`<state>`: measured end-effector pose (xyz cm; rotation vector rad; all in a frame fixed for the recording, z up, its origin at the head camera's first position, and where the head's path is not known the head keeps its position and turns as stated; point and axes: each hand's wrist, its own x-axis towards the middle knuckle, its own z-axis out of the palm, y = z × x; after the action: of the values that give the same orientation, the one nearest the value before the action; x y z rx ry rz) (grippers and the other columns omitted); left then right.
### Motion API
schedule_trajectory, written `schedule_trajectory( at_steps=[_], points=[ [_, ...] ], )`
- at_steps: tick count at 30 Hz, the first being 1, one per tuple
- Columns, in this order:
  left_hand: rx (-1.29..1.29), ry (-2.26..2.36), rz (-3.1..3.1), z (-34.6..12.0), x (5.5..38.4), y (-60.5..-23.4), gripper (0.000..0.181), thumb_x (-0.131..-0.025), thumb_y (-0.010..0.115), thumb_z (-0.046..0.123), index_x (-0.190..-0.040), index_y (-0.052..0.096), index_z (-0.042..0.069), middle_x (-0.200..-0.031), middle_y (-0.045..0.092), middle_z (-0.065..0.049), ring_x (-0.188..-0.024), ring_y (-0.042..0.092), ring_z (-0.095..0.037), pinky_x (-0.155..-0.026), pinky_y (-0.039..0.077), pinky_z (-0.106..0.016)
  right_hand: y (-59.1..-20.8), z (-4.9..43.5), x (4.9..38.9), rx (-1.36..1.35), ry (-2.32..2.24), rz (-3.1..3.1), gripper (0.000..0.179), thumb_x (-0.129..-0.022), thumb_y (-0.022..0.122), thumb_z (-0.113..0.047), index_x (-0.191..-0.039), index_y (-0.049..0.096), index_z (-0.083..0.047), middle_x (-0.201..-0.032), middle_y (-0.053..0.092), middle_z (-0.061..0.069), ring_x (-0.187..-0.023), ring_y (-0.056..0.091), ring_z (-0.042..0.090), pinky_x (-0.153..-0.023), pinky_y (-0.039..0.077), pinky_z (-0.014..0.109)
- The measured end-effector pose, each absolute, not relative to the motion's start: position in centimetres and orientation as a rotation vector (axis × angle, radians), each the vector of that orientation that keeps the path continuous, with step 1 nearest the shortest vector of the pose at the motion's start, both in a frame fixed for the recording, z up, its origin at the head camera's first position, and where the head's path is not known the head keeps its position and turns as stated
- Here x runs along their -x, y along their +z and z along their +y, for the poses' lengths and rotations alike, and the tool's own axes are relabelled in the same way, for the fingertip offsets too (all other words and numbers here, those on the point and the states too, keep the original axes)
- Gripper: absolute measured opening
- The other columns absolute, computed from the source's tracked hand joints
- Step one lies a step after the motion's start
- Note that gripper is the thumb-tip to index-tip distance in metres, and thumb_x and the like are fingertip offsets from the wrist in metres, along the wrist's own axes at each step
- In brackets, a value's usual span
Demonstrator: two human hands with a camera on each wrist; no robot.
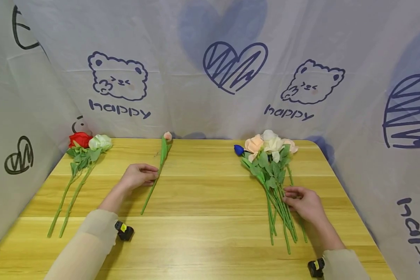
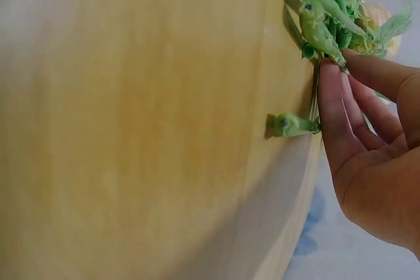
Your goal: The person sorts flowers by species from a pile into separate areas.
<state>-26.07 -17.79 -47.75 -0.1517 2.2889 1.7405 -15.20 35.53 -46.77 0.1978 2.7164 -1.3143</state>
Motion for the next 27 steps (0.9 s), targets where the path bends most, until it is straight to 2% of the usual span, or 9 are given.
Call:
schedule_trajectory(
  at_steps=[8, 11, 18, 22, 24, 27],
  points=[
    [0.146, 1.784, 2.281, -17.42, 26.00, -47.53, 0.029, -0.094, 0.073, -0.003, -0.121, 0.068, -0.013, -0.100, 0.076, -0.017, -0.078, 0.071, -0.011, -0.072, 0.064, -0.027, -46.50, 35.80, 15.28, -0.245, -1.378, 2.609, 0.045, -0.103, 0.066, -0.012, -0.140, 0.055, 0.011, -0.114, 0.070, 0.019, -0.081, 0.070, 0.018, -0.066, 0.063, 0.033],
    [0.140, 1.795, 2.283, -17.39, 25.93, -47.49, 0.028, -0.093, 0.074, -0.003, -0.119, 0.069, -0.013, -0.097, 0.076, -0.014, -0.078, 0.071, -0.010, -0.072, 0.064, -0.026, -46.37, 35.89, 15.16, -0.242, -1.378, 2.609, 0.046, -0.103, 0.067, -0.012, -0.140, 0.055, 0.011, -0.116, 0.070, 0.020, -0.082, 0.070, 0.017, -0.067, 0.064, 0.033],
    [0.136, 1.792, 2.288, -17.49, 25.84, -47.54, 0.028, -0.094, 0.074, -0.002, -0.119, 0.069, -0.013, -0.100, 0.076, -0.017, -0.079, 0.071, -0.010, -0.074, 0.064, -0.027, -46.34, 36.03, 14.93, -0.249, -1.417, 2.627, 0.048, -0.103, 0.068, -0.013, -0.142, 0.055, 0.011, -0.119, 0.068, 0.023, -0.082, 0.071, 0.015, -0.068, 0.065, 0.033],
    [0.142, 1.797, 2.281, -17.60, 25.87, -47.63, 0.028, -0.094, 0.074, -0.002, -0.120, 0.069, -0.013, -0.098, 0.077, -0.014, -0.080, 0.072, -0.010, -0.075, 0.064, -0.028, -46.29, 35.98, 14.89, -0.278, -1.438, 2.645, 0.050, -0.102, 0.069, -0.016, -0.143, 0.054, 0.009, -0.123, 0.065, 0.024, -0.081, 0.071, 0.012, -0.068, 0.064, 0.032],
    [0.144, 1.798, 2.279, -17.64, 25.88, -47.65, 0.028, -0.094, 0.074, -0.002, -0.120, 0.069, -0.013, -0.097, 0.077, -0.013, -0.080, 0.072, -0.010, -0.075, 0.064, -0.028, -46.23, 35.92, 14.89, -0.288, -1.471, 2.649, 0.051, -0.102, 0.070, -0.016, -0.144, 0.054, 0.009, -0.122, 0.065, 0.022, -0.081, 0.071, 0.010, -0.069, 0.064, 0.031],
    [0.141, 1.800, 2.277, -17.69, 25.90, -47.70, 0.029, -0.095, 0.073, -0.002, -0.120, 0.068, -0.013, -0.098, 0.076, -0.013, -0.081, 0.071, -0.010, -0.076, 0.064, -0.028, -46.02, 35.79, 14.87, -0.299, -1.547, 2.660, 0.053, -0.101, 0.071, -0.017, -0.144, 0.053, 0.010, -0.116, 0.069, 0.011, -0.082, 0.070, 0.005, -0.069, 0.064, 0.030]
  ],
)
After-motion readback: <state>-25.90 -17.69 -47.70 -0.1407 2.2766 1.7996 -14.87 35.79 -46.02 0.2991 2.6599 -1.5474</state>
